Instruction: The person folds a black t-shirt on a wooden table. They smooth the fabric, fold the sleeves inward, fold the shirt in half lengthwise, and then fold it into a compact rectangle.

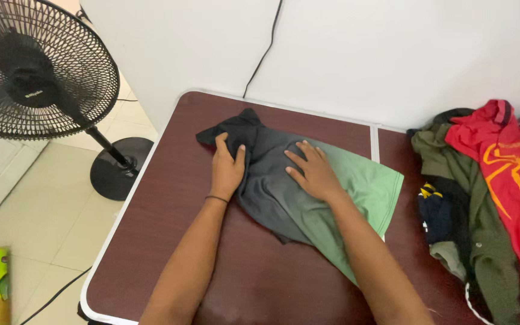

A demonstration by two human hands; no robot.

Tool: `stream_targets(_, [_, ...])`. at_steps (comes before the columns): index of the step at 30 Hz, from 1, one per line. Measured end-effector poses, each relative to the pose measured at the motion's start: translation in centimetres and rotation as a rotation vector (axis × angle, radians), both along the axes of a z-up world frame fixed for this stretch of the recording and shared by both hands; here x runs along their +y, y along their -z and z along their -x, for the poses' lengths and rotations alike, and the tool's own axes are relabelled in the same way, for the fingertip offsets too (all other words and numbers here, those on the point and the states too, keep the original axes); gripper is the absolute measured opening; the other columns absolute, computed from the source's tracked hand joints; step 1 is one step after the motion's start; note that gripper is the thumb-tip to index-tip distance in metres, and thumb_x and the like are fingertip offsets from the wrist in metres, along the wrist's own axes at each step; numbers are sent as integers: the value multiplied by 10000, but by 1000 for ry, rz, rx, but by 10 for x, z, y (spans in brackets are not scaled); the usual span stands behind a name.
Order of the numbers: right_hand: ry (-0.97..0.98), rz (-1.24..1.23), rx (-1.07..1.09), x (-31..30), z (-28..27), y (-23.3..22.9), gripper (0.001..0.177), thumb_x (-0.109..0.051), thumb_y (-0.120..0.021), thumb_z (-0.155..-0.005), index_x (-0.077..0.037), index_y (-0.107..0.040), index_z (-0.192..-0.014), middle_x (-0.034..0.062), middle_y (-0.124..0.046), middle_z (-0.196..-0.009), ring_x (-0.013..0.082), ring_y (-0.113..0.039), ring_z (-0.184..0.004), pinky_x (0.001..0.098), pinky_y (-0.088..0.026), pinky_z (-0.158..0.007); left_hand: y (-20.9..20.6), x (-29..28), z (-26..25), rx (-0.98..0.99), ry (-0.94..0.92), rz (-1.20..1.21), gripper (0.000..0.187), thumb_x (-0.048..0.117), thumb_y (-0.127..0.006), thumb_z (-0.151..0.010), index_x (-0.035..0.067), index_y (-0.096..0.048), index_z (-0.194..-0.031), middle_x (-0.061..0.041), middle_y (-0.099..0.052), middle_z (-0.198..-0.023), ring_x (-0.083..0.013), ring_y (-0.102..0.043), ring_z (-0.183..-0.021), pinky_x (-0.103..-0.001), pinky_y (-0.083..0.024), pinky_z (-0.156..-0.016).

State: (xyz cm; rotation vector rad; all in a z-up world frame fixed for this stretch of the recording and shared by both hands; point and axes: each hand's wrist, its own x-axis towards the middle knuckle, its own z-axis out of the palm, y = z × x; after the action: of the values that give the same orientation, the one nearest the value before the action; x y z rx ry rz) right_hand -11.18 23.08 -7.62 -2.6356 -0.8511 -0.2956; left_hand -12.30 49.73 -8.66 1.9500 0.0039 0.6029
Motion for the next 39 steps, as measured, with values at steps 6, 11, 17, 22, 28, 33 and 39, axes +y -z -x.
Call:
stream_targets(6, [106, 108, -22, -28, -13, 6, 569, -521, -512, -1021, -172, -561, -1467, 190, -386, -1608, 376, -275, -1527, 555, -207, -1209, -32, 14, 15, 176, -154, -161, 558, 251, -719, -903, 47, -443, -1342, -298, -646, -1256, -493, -631, -1131, -531, -511, -924])
stream_targets(11, [92, 104, -10, -32, -9, 1, 587, -509, -535, -999, -168, -564, -1476, 181, -390, -1602, 358, -278, -1530, 563, -202, -1214, -59, 61, 16, 402, -98, -308, 725, 424, -807, -792, 52, -485, -1324, -272, -654, -1240, -459, -639, -1125, -526, -517, -913])
stream_targets(17, [-11, 35, 59, -24, 12, -14, 601, -513, -593, -948, -171, -592, -1441, 173, -400, -1601, 350, -274, -1533, 554, -199, -1218, -74, 107, 21, 652, -110, -559, 789, 598, -812, -742, 72, -594, -1287, -243, -697, -1196, -428, -665, -1138, -525, -531, -938])
stream_targets(22, [-1, 32, 52, -21, 34, -15, 630, -530, -614, -928, -156, -590, -1435, 179, -403, -1595, 356, -277, -1532, 557, -199, -1223, -37, 141, 5, 373, -24, -577, 822, 504, -876, -712, 73, -581, -1346, -282, -614, -1287, -472, -549, -1214, -520, -446, -1010])
stream_targets(28, [139, 64, 37, -34, 44, -6, 598, -503, -584, -967, -151, -569, -1449, 194, -394, -1599, 366, -257, -1532, 600, -176, -1208, 16, 168, -9, 185, 23, 17, 719, 314, -678, -814, 122, -517, -1489, -210, -515, -1368, -397, -544, -1268, -475, -467, -1045])
stream_targets(33, [242, 114, -7, -34, 37, -3, 527, -422, -553, -995, -136, -582, -1437, 202, -411, -1586, 378, -274, -1528, 666, -185, -1179, 20, 161, 10, 287, -197, -521, 571, 330, -812, -799, 113, -674, -1309, -213, -578, -1281, -443, -496, -1203, -564, -411, -991])
stream_targets(39, [311, 122, 16, -19, 17, -7, 561, -428, -592, -933, -153, -579, -1421, 181, -439, -1555, 375, -307, -1522, 643, -206, -1223, -1, 154, 27, 286, -33, -294, 422, 227, -774, -821, 85, -684, -1208, -180, -684, -1161, -367, -634, -1116, -439, -496, -965])
